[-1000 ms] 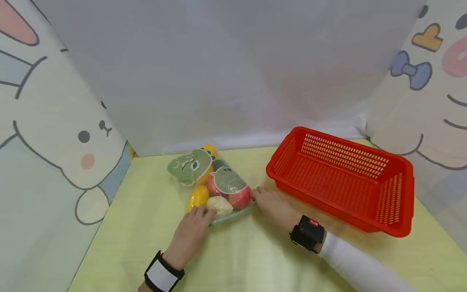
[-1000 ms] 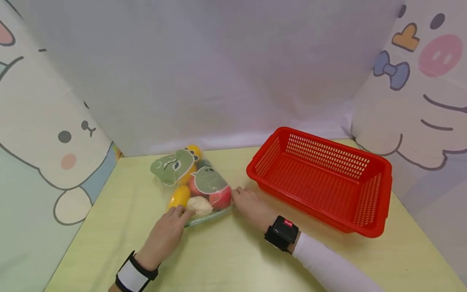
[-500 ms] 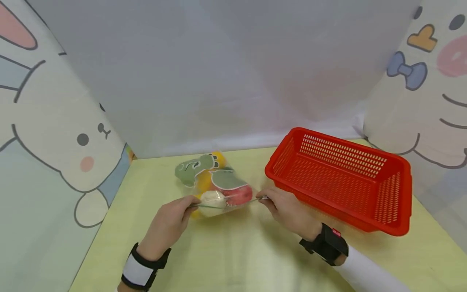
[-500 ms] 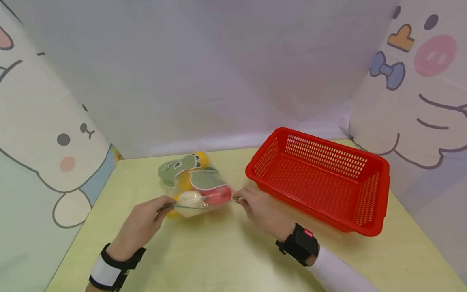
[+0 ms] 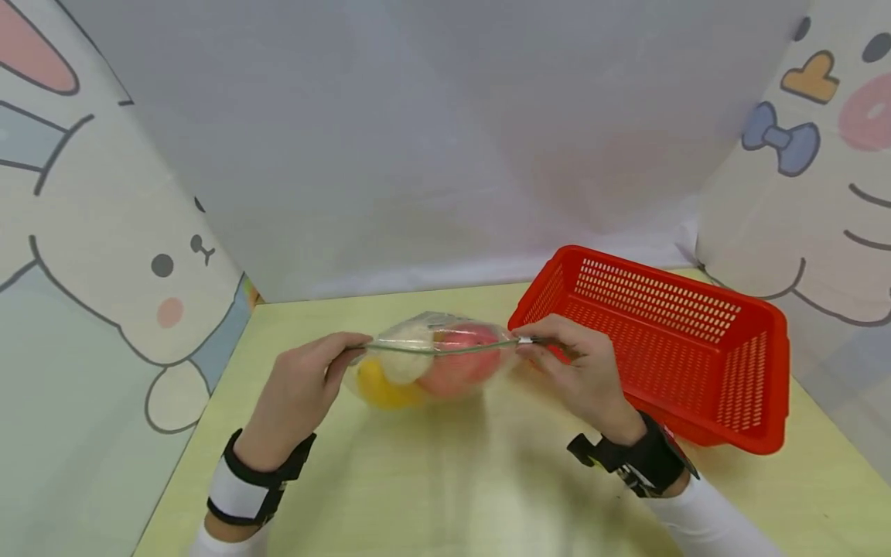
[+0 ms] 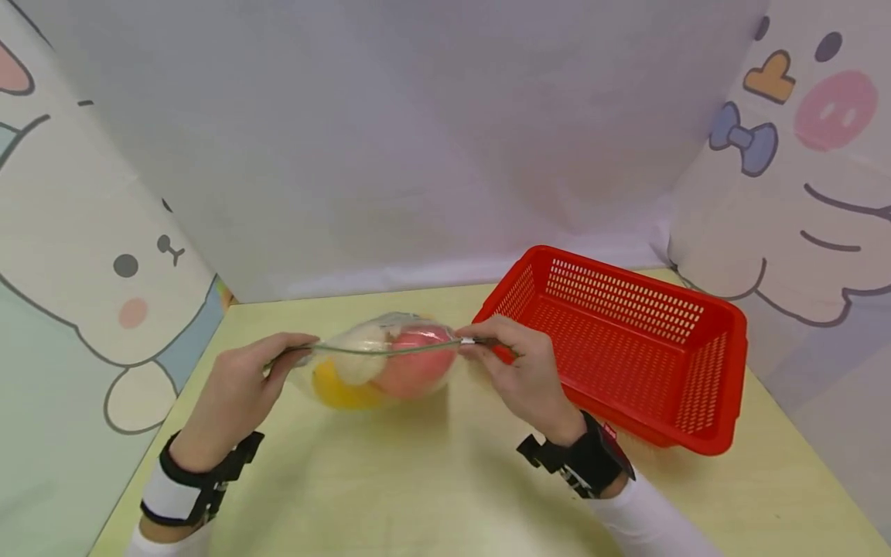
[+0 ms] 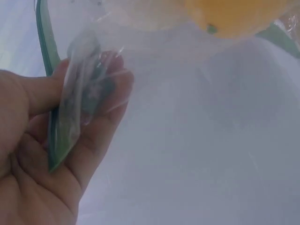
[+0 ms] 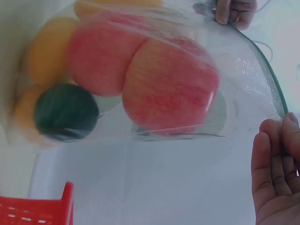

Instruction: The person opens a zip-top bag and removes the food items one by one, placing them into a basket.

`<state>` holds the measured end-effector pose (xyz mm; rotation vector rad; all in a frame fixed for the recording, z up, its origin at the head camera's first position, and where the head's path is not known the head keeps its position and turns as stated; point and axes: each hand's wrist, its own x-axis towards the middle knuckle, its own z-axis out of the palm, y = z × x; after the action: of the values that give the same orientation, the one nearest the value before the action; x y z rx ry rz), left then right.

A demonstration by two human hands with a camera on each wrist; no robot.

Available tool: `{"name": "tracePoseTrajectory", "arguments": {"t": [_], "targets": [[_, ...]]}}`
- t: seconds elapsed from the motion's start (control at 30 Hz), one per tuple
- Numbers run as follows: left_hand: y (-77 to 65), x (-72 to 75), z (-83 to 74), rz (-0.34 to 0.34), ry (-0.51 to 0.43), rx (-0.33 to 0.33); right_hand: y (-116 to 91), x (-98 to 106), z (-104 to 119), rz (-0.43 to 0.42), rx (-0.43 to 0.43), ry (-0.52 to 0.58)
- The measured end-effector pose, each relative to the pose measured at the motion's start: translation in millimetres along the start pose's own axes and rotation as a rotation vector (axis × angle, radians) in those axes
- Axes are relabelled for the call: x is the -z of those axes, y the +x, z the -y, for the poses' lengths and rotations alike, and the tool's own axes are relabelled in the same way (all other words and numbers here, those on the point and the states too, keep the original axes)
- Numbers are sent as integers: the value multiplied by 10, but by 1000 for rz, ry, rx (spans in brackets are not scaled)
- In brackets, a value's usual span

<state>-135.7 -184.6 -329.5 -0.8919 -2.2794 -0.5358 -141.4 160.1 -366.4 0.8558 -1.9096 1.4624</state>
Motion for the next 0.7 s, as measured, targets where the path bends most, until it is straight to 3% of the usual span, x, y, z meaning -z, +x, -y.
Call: {"name": "tracePoseTrajectory", "arguments": {"t": [0.1, 0.23, 0.33, 0.47, 0.57, 0.7], "targets": [[35, -3, 32, -5, -4, 18, 26, -8, 14, -26, -70, 105], [-17, -75, 81, 9, 2, 70, 8, -34, -28, 5, -135, 210], [-75, -125, 97, 3, 11, 116, -5, -65, -52, 40, -143, 263], [-117, -169, 50, -3, 34, 150, 7, -122, -48, 10, -211, 294], [-123, -206, -31, 11, 75, 134, 12, -175, -45, -32, -279, 300], [-65, -256, -173, 47, 123, 43, -4, -244, -43, -66, -333, 284]]}}
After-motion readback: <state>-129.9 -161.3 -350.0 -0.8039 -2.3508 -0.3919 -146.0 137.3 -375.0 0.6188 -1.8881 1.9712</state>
